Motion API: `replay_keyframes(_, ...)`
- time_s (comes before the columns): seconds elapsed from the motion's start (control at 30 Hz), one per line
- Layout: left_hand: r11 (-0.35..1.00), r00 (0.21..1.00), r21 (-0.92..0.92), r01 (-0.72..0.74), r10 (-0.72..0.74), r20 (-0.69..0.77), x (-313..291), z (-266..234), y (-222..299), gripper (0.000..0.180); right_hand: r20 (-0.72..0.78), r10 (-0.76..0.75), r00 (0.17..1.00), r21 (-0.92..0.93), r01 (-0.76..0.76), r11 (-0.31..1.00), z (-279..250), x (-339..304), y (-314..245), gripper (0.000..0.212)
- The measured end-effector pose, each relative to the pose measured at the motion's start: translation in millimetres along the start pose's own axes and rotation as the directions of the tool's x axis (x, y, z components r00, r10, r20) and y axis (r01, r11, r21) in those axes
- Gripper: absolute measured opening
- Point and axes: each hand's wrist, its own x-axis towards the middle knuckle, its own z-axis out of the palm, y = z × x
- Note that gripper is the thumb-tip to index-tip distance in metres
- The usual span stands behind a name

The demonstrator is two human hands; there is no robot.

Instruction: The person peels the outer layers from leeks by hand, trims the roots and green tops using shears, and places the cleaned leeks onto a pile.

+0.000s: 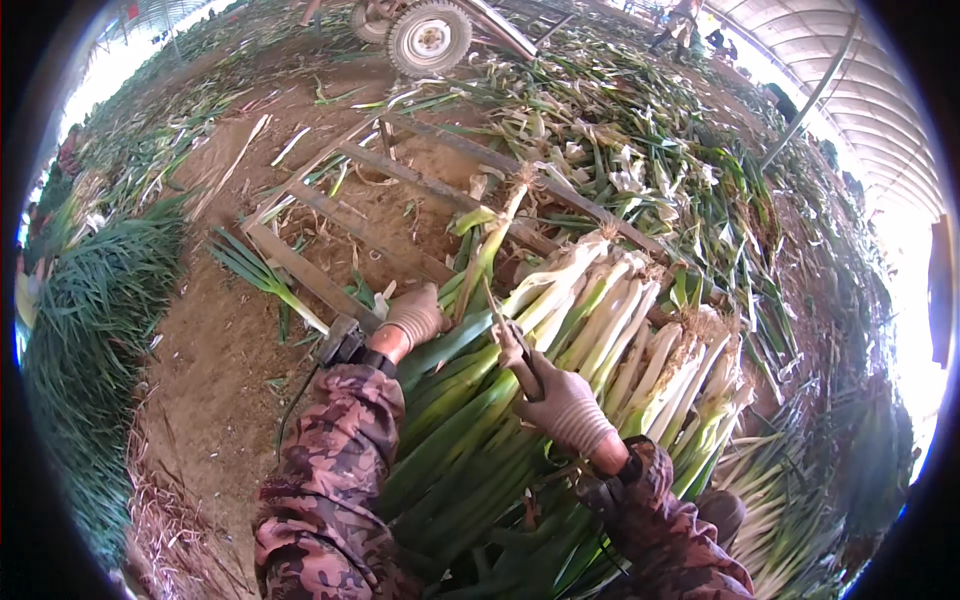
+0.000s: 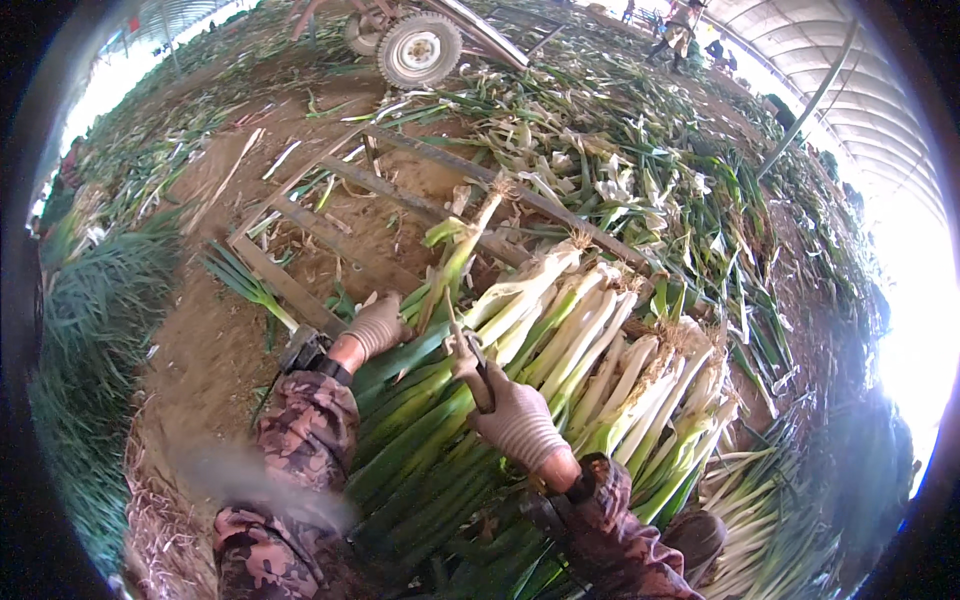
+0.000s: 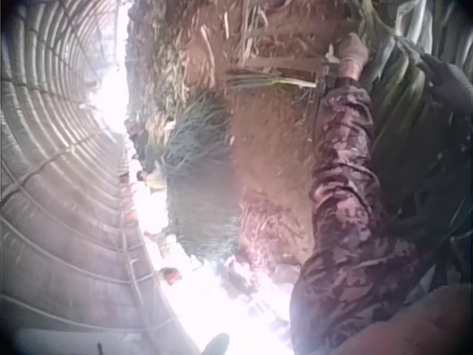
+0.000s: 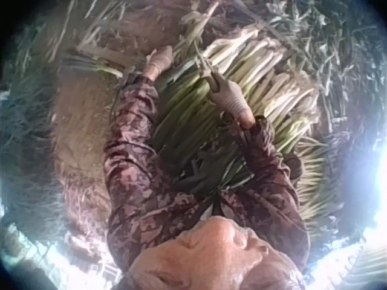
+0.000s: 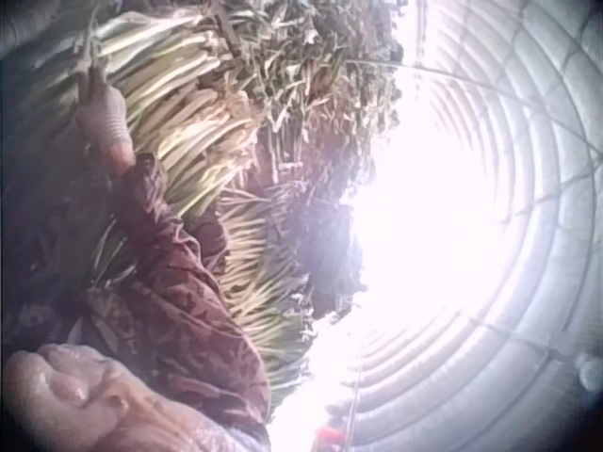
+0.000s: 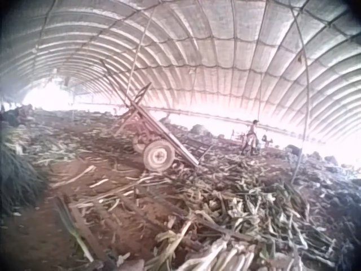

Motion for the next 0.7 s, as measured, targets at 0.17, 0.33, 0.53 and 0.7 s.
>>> replay_keyframes(0.17, 0.992, 0.996, 0.101, 0.074, -0.079, 0.051, -42.4, -5.4, 34.8, 0.051, 0.017, 0.001, 1.000, -0.061, 0.000, 0.998, 7.8, -31.7, -2.1, 0.066)
replay_keyframes(0.33, 0.972, 0.994, 0.214, 0.098, -0.106, 0.028, -78.8, -14.1, 38.3, 0.053, 0.043, -0.007, 0.999, -0.043, 0.009, 0.999, 16.3, -45.4, -9.1, 0.064)
replay_keyframes(0.53, 0.966, 0.997, 0.245, 0.078, -0.080, -0.002, -97.7, -7.9, 33.3, 0.062, 0.058, -0.042, 0.997, -0.050, 0.045, 0.998, 23.1, -47.5, -19.6, 0.059)
replay_keyframes(0.7, 0.984, 0.997, 0.177, 0.032, -0.019, -0.077, -104.5, 3.2, 23.3, 0.065, -0.028, -0.018, 0.999, -0.065, 0.017, 0.998, 27.0, -33.0, -15.7, 0.038)
